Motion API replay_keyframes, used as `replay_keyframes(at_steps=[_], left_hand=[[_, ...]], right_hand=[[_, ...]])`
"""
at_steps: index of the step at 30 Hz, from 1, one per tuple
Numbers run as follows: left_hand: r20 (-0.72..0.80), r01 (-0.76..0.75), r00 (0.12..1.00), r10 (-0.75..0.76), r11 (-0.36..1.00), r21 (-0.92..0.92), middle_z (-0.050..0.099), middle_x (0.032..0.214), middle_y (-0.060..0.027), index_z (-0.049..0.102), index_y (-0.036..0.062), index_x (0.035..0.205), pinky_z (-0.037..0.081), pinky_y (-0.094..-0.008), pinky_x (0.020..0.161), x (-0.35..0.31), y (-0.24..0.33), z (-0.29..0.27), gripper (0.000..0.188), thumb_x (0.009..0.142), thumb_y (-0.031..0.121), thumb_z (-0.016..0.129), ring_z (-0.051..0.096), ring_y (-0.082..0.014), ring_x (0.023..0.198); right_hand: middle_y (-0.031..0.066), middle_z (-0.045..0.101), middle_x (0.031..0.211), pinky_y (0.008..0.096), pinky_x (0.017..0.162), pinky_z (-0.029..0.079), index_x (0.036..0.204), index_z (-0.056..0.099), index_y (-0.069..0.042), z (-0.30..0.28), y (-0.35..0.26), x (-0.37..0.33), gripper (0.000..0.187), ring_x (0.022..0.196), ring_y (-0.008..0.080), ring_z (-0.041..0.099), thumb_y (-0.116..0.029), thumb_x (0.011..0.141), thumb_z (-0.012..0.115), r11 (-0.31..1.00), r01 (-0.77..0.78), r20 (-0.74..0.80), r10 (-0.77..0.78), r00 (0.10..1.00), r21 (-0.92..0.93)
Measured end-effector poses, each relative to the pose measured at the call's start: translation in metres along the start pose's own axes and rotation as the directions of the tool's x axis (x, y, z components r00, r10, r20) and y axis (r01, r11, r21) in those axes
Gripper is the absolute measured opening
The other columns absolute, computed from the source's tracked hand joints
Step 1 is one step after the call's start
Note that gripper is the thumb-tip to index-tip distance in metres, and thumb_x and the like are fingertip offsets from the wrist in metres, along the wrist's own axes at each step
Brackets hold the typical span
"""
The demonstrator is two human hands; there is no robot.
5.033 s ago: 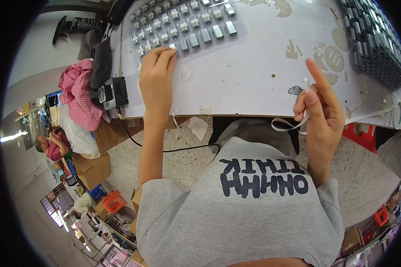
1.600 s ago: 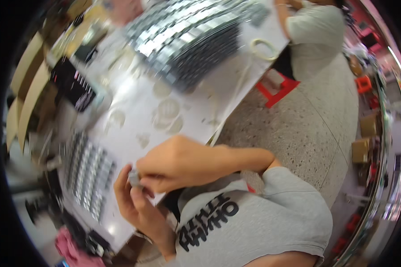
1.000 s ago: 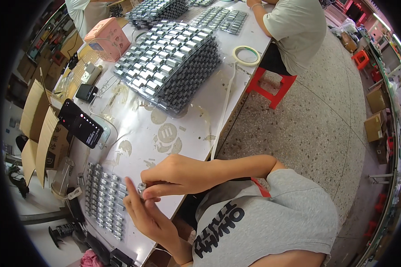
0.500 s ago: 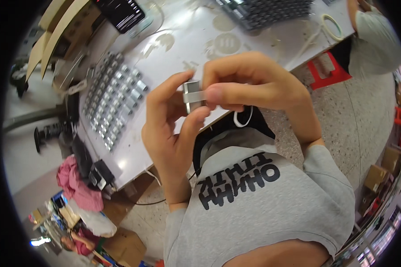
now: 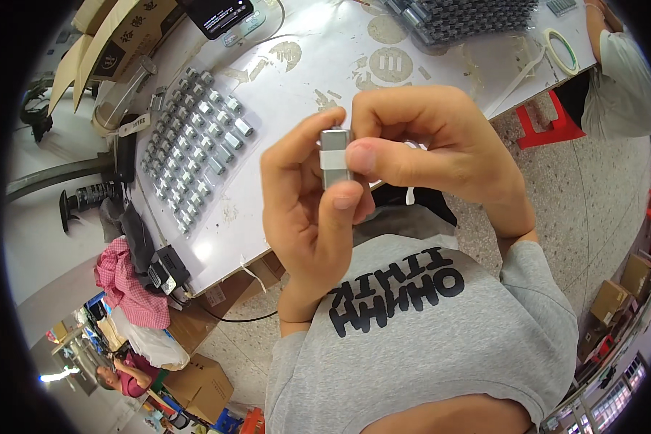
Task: The person repeatedly picks up small silver cylindrical components from a table and wraps them with a strip of white tape. The person handles the components one at a time, rotating them to apply the tape, and places the finished items back on the table.
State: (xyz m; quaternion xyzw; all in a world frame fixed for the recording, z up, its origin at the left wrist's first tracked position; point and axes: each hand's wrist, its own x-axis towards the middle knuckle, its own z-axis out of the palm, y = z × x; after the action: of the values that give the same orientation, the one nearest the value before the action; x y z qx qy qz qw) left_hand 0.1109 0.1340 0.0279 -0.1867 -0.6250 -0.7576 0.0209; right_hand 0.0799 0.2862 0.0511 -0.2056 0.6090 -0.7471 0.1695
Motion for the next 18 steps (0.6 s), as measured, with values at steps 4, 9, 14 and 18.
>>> replay_keyframes(at_steps=[4,9,14,18], left_hand=[[-0.023,0.011,1.0,-0.01,0.998,0.056,0.049,0.108,-0.0138,0.035,-0.0078,0.118,0.04,-0.0165,0.053,-0.002,-0.006,0.004,0.044,0.09,0.026,0.039,0.048,-0.0063,0.061],[0.081,-0.095,0.995,0.061,0.849,0.52,0.053,0.091,-0.0142,0.034,-0.0108,0.121,0.039,-0.0228,0.057,-0.002,-0.003,0.002,0.044,0.085,0.011,0.047,0.047,-0.0139,0.065],[0.14,-0.283,0.95,0.278,0.584,0.761,0.049,0.075,-0.0106,0.035,-0.0114,0.121,0.034,-0.0261,0.056,0.008,-0.004,-0.001,0.051,0.075,-0.002,0.054,0.041,-0.0172,0.059],[0.081,-0.205,0.973,0.216,0.65,0.732,0.051,0.109,-0.0133,0.041,-0.0057,0.115,0.044,-0.0223,0.063,0.005,0.0,0.003,0.033,0.085,0.006,0.046,0.054,-0.0133,0.073]], right_hand=[[0.0003,0.05,0.059,0.0175,0.047,0.035,0.066,0.049,-0.001,0.0,0.01,0.002,0.021,0.054,0.003,0.044,-0.015,0.079,0.06,0.996,-0.017,-0.079,0.01,0.997,-0.092],[-0.0036,0.041,0.059,0.0172,0.045,0.029,0.068,0.046,-0.003,0.006,0.016,0.004,0.021,0.053,0.0016,0.037,-0.014,0.079,0.06,0.959,0.207,-0.154,-0.238,0.959,-0.191],[-0.0039,0.041,0.059,0.0163,0.047,0.03,0.068,0.047,-0.003,0.003,0.019,0.007,0.021,0.054,0.0014,0.038,-0.015,0.08,0.06,0.967,0.159,-0.133,-0.187,0.973,-0.197],[-0.0039,0.043,0.06,0.016,0.046,0.029,0.069,0.048,-0.003,-0.001,0.02,0.007,0.021,0.054,0.0009,0.037,-0.017,0.081,0.058,0.992,0.1,-0.094,-0.107,0.99,-0.078]])
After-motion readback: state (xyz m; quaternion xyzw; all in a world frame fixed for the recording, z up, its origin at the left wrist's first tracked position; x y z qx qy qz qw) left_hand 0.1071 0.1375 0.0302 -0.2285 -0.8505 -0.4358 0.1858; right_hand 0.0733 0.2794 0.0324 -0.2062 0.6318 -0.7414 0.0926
